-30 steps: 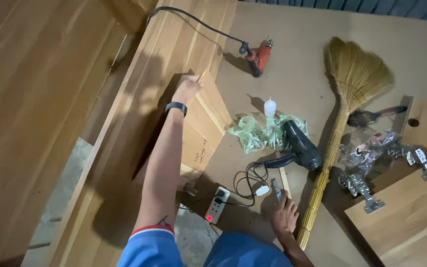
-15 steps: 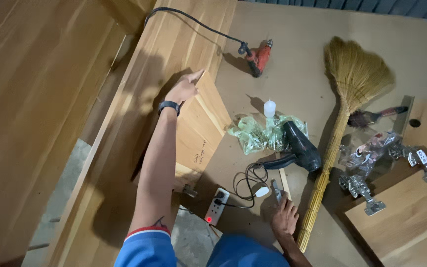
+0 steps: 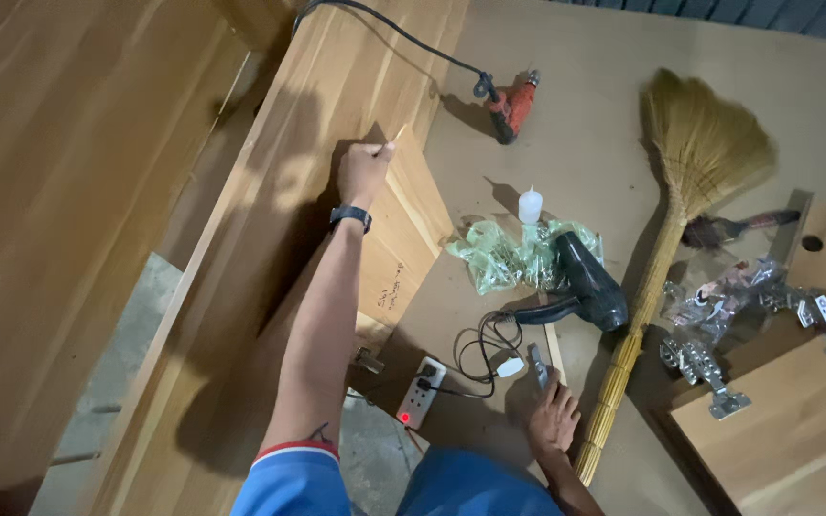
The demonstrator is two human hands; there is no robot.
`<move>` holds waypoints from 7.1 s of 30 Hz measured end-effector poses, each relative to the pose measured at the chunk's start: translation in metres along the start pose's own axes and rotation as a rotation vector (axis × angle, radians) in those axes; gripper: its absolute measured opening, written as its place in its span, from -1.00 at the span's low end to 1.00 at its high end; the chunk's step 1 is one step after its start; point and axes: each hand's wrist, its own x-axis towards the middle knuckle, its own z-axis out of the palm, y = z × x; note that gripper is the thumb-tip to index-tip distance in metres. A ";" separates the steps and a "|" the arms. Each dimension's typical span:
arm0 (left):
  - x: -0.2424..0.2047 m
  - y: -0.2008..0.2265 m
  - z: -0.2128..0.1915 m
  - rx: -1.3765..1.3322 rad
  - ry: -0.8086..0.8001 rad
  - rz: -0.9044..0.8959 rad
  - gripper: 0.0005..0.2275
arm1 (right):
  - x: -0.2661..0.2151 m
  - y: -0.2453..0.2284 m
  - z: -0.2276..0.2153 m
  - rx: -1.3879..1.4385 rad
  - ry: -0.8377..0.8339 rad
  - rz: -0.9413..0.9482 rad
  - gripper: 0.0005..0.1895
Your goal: The person applies glue from a squeeze bottle to the edge of a wood board, presses a smaller wood piece onto the glued edge, and uses a putty knife to scrape away excess glue before holding the joint in place.
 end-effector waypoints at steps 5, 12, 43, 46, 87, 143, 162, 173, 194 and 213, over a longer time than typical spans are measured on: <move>0.008 0.009 -0.001 -0.005 -0.087 -0.092 -0.60 | 0.003 0.003 0.008 -0.011 0.091 -0.008 -0.25; 0.007 0.024 0.002 0.141 0.026 0.172 -0.78 | 0.000 -0.001 -0.004 -0.045 -0.035 0.006 -0.16; 0.050 0.038 0.000 0.230 -0.088 -0.134 -0.95 | 0.001 0.001 0.003 -0.095 0.078 -0.017 -0.16; 0.089 0.012 0.027 0.171 -0.108 -0.233 -0.73 | 0.001 0.002 0.002 -0.109 -0.008 -0.016 -0.01; 0.044 0.018 0.001 -0.406 -0.323 0.075 -0.65 | 0.005 0.002 0.005 -0.057 -0.031 0.026 -0.11; -0.057 -0.005 -0.058 0.106 -0.574 0.073 -0.58 | 0.183 -0.283 -0.360 0.373 0.206 -0.558 -0.58; -0.063 0.015 -0.071 -0.010 -0.633 -0.068 -0.46 | 0.156 -0.333 -0.441 0.011 0.065 -0.564 -0.27; -0.067 0.016 -0.059 -0.029 -0.712 -0.041 -0.39 | 0.160 -0.327 -0.423 -0.139 0.201 -0.632 -0.39; -0.070 0.018 -0.067 -0.064 -0.695 0.000 -0.42 | 0.135 -0.325 -0.419 -0.074 0.185 -0.566 -0.26; -0.074 0.025 -0.069 -0.052 -0.698 0.028 -0.40 | 0.157 -0.319 -0.423 0.094 0.290 -0.619 -0.71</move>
